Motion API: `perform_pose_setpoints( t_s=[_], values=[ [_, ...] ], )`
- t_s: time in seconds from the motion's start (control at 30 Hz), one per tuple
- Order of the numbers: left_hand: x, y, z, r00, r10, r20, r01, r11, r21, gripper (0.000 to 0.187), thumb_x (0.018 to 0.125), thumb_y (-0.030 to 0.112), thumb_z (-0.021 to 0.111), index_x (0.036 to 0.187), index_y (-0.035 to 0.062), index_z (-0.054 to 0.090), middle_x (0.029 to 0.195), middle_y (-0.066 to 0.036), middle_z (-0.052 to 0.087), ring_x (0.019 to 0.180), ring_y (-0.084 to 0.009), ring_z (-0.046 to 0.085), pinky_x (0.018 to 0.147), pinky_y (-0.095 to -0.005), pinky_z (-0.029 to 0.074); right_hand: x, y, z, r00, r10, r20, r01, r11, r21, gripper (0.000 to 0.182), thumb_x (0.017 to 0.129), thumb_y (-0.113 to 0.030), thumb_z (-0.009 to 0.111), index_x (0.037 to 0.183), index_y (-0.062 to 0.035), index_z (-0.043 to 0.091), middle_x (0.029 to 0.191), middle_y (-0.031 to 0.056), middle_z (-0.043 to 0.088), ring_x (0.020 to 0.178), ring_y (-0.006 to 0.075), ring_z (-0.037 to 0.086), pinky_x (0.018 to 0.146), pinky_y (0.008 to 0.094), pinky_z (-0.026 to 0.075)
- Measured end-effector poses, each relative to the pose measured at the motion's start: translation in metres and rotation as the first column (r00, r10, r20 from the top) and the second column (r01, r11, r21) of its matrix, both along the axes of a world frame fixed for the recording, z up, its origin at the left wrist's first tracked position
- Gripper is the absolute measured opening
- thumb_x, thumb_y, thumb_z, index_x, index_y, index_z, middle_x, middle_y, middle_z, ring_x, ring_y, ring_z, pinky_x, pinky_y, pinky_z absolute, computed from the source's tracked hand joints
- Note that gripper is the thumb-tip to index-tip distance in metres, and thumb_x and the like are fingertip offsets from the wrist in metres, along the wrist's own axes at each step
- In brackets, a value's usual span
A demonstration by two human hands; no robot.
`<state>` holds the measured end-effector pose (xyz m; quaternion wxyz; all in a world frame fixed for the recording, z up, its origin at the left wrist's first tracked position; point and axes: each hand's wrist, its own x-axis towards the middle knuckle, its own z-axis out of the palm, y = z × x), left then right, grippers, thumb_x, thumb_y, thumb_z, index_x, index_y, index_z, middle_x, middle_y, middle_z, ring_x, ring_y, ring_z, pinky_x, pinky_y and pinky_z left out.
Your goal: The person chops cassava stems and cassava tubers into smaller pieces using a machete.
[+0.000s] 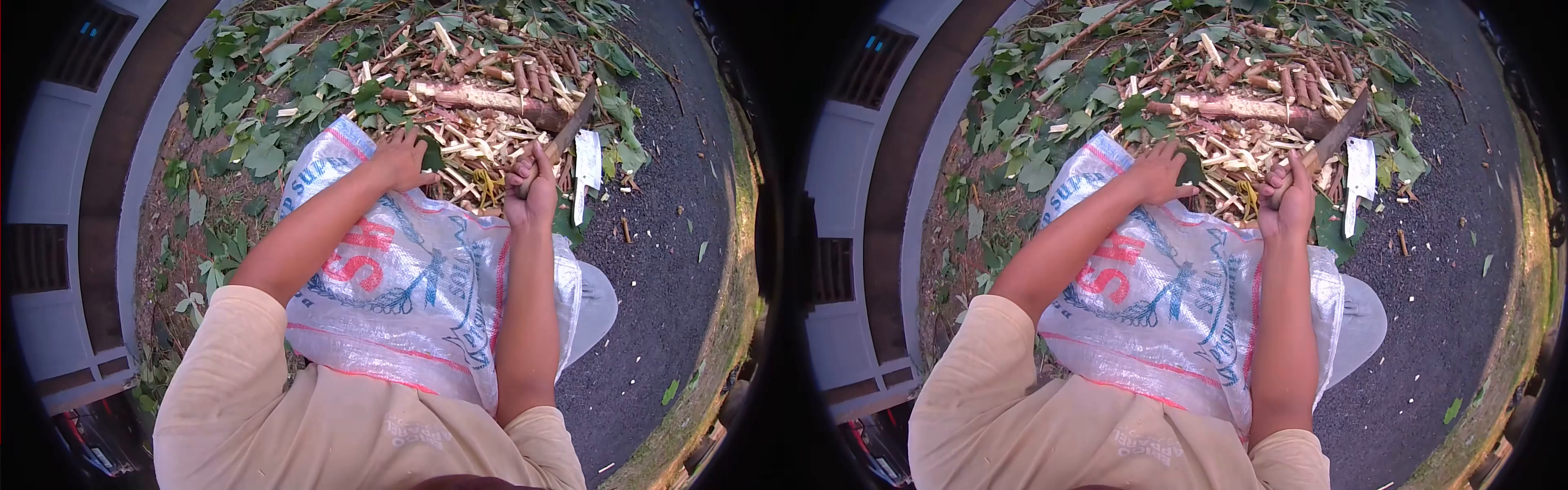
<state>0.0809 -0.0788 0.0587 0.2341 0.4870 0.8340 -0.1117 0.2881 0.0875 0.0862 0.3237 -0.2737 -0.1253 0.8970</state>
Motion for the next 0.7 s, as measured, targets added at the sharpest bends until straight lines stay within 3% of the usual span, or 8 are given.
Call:
perform_pose_setpoints(
  t_s=[0.03,0.1,0.27,0.33,0.43,0.53,0.63,0.7],
  values=[
    [-0.007,-0.005,-0.001,1.000,0.019,-0.002,-0.019,1.000,0.002,0.104,0.094,0.075,0.056,0.168,0.0072,0.027,0.176,-0.027,0.008,0.162,-0.0432,0.018,0.128,-0.0582,0.024,-0.002,-0.006,0.002,0.998,-0.001,0.056,-0.001,0.999,0.046,0.015,0.105,-0.020,0.067,0.107,-0.0131,0.054,0.077,-0.0032,0.050,0.063,0.0064,0.049,0.052,0.0227,0.040],
    [-0.018,-0.007,-0.005,0.988,0.127,0.092,-0.079,0.908,-0.411,0.114,0.088,0.081,0.057,0.170,0.0090,0.023,0.175,-0.030,0.004,0.162,-0.0440,0.018,0.128,-0.0564,0.025,-0.006,-0.012,0.000,0.997,0.012,0.082,-0.018,0.997,0.072,0.017,0.104,-0.019,0.069,0.108,-0.0131,0.054,0.078,-0.0019,0.051,0.063,0.0073,0.049,0.051,0.0234,0.039],
    [-0.039,-0.001,-0.028,0.997,-0.024,0.072,0.053,0.898,-0.436,0.112,0.086,0.083,0.057,0.165,0.0064,0.036,0.174,-0.032,0.004,0.158,-0.0451,0.029,0.128,-0.0532,0.027,-0.004,-0.022,0.000,0.985,0.043,0.169,-0.065,0.990,0.126,0.020,0.104,-0.021,0.069,0.107,-0.0131,0.050,0.078,-0.0016,0.050,0.062,0.0070,0.049,0.050,0.0229,0.039],
    [-0.069,0.011,-0.074,0.981,0.084,0.173,0.006,0.886,-0.463,0.102,0.088,0.081,0.057,0.164,0.0151,0.041,0.176,-0.029,0.003,0.161,-0.0462,0.018,0.129,-0.0547,0.023,0.001,-0.020,-0.005,0.984,0.097,0.148,-0.116,0.986,0.120,0.023,0.104,-0.020,0.069,0.109,-0.0143,0.048,0.079,-0.0010,0.050,0.062,0.0080,0.049,0.051,0.0236,0.039],
    [-0.049,0.004,-0.046,0.987,0.142,0.078,-0.095,0.896,-0.433,0.095,0.092,0.074,0.060,0.162,0.0130,0.045,0.176,-0.027,0.006,0.161,-0.0445,0.022,0.128,-0.0562,0.024,0.004,-0.018,-0.009,0.985,0.102,0.137,-0.113,0.991,0.071,0.023,0.104,-0.020,0.069,0.108,-0.0144,0.048,0.079,-0.0012,0.050,0.062,0.0080,0.050,0.051,0.0236,0.039],
    [-0.055,0.001,-0.013,0.918,0.380,-0.111,-0.391,0.915,-0.103,0.096,0.094,0.064,0.066,0.163,0.0022,0.038,0.174,-0.024,0.021,0.157,-0.0400,0.032,0.124,-0.0580,0.032,0.004,-0.015,-0.003,0.992,0.080,0.101,-0.082,0.997,0.016,0.020,0.104,-0.021,0.068,0.106,-0.0132,0.050,0.078,-0.0020,0.051,0.062,0.0072,0.050,0.050,0.0222,0.039],
    [-0.092,-0.012,-0.006,0.878,0.448,-0.169,-0.414,0.888,0.202,0.090,0.094,0.057,0.068,0.160,0.0019,0.041,0.170,-0.024,0.026,0.148,-0.0435,0.045,0.118,-0.0542,0.041,0.006,-0.015,0.006,0.992,0.062,0.106,-0.062,0.998,-0.009,0.019,0.104,-0.022,0.069,0.101,-0.0123,0.052,0.078,-0.0024,0.052,0.063,0.0064,0.050,0.050,0.0210,0.039],
    [-0.127,-0.023,-0.007,0.831,0.543,-0.118,-0.419,0.751,0.510,0.088,0.090,0.057,0.074,0.153,0.0006,0.051,0.160,-0.027,0.045,0.135,-0.0432,0.058,0.113,-0.0466,0.048,0.006,-0.012,0.004,0.994,0.058,0.088,-0.058,0.998,-0.007,0.019,0.104,-0.021,0.068,0.102,-0.0126,0.051,0.079,-0.0022,0.052,0.063,0.0065,0.050,0.051,0.0216,0.040]
  ],
)
